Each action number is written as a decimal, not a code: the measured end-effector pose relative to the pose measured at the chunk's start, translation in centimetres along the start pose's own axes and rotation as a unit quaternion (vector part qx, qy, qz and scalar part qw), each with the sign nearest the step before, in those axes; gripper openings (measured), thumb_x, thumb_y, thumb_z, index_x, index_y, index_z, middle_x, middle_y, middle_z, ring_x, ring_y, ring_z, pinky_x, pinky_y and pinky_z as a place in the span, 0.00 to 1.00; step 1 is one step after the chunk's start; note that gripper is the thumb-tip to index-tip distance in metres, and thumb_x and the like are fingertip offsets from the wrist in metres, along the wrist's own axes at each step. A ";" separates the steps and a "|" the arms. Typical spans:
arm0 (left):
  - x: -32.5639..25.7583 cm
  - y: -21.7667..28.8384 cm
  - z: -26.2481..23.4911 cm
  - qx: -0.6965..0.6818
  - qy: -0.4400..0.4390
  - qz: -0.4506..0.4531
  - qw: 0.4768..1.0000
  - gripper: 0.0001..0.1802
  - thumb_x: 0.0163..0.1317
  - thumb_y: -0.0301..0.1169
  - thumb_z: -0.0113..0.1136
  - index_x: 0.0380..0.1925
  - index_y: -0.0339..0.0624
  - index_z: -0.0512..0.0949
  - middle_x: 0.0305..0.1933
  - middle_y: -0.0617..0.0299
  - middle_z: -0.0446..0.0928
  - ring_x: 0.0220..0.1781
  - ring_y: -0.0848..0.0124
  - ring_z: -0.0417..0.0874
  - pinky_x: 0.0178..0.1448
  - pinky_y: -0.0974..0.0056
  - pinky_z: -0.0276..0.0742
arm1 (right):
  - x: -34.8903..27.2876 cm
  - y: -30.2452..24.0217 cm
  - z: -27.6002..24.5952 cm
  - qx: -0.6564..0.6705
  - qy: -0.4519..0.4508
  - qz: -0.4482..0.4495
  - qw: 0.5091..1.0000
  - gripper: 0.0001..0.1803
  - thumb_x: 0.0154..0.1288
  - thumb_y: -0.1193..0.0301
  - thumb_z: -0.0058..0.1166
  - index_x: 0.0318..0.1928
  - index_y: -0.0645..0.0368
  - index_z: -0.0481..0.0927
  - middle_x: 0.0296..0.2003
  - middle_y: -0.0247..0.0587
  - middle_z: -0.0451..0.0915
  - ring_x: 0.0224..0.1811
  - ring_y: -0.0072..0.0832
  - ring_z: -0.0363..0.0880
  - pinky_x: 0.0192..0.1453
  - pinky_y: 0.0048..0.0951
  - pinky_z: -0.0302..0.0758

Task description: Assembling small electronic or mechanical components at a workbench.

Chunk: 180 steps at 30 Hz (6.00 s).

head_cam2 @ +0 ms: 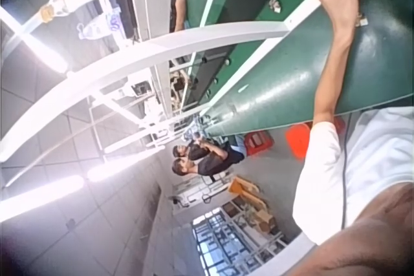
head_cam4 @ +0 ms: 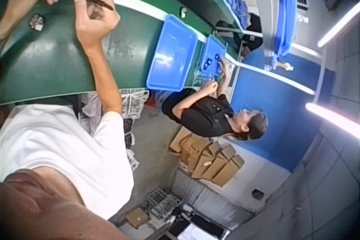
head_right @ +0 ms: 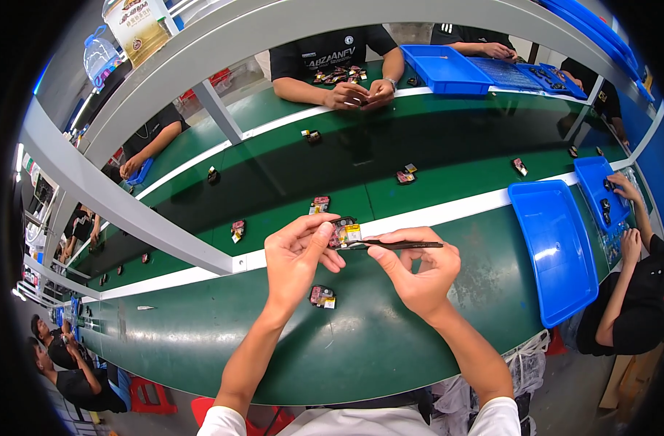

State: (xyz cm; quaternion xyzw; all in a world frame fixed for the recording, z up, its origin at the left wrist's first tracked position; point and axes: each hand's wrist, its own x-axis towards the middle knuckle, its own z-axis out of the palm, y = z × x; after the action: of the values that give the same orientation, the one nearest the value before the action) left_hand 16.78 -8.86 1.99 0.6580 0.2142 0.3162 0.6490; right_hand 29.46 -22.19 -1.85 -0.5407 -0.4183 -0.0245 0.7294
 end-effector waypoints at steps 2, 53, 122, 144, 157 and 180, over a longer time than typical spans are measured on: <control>0.0 0.0 0.3 0.007 0.004 0.004 1.000 0.12 0.72 0.26 0.59 0.48 0.26 0.81 0.31 0.53 0.84 0.25 0.71 0.86 0.28 0.70 0.82 | -0.2 0.1 0.1 0.016 0.015 0.028 0.999 0.09 0.56 0.81 0.72 0.37 0.66 0.85 0.33 0.35 0.87 0.17 0.07 0.66 0.20 0.14 0.56; 0.5 -1.8 1.7 -0.018 0.035 -0.022 0.999 0.14 0.73 0.29 0.59 0.44 0.24 0.83 0.29 0.54 0.83 0.22 0.69 0.85 0.24 0.69 0.81 | -0.1 1.4 -1.3 0.012 0.010 0.059 0.998 0.06 0.57 0.83 0.70 0.35 0.68 0.85 0.32 0.35 0.86 0.16 0.07 0.64 0.21 0.14 0.55; 0.4 -3.2 2.7 0.015 0.027 0.022 0.999 0.12 0.71 0.28 0.61 0.45 0.26 0.84 0.31 0.51 0.84 0.21 0.70 0.84 0.22 0.69 0.80 | 0.6 0.4 -1.3 0.130 -0.007 0.319 0.939 0.06 0.65 0.79 0.63 0.41 0.67 0.81 0.30 0.45 0.86 0.29 0.17 0.84 0.20 0.16 0.55; 1.1 -2.3 1.8 0.002 0.002 -0.037 0.999 0.13 0.73 0.26 0.56 0.42 0.23 0.83 0.25 0.55 0.82 0.19 0.72 0.83 0.22 0.70 0.77 | 0.1 1.2 -1.3 0.031 -0.058 0.128 0.990 0.07 0.58 0.83 0.69 0.37 0.67 0.84 0.34 0.36 0.86 0.18 0.07 0.66 0.22 0.13 0.59; 1.4 -1.7 1.1 0.028 -0.062 -0.075 0.995 0.12 0.69 0.25 0.61 0.45 0.23 0.81 0.27 0.54 0.83 0.22 0.71 0.85 0.24 0.69 0.80 | 0.2 1.4 -1.4 -0.109 -0.097 -0.069 0.987 0.08 0.53 0.81 0.72 0.32 0.61 0.85 0.34 0.38 0.90 0.12 0.12 0.66 0.19 0.15 0.58; 10.9 -11.3 1.5 0.254 0.065 0.011 0.965 0.04 0.58 0.21 0.62 0.31 0.29 0.83 0.19 0.51 0.82 0.18 0.65 0.86 0.27 0.62 0.82 | 1.7 2.7 -2.3 -0.069 -0.017 0.063 0.995 0.09 0.59 0.83 0.69 0.40 0.66 0.84 0.35 0.36 0.86 0.27 0.10 0.74 0.28 0.12 0.65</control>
State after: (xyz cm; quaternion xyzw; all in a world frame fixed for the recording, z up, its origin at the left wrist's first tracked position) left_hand 26.98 -1.62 -7.62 0.7814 0.3218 0.3008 0.4420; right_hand 33.19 -22.25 -2.98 -0.6151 -0.3931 0.0022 0.6835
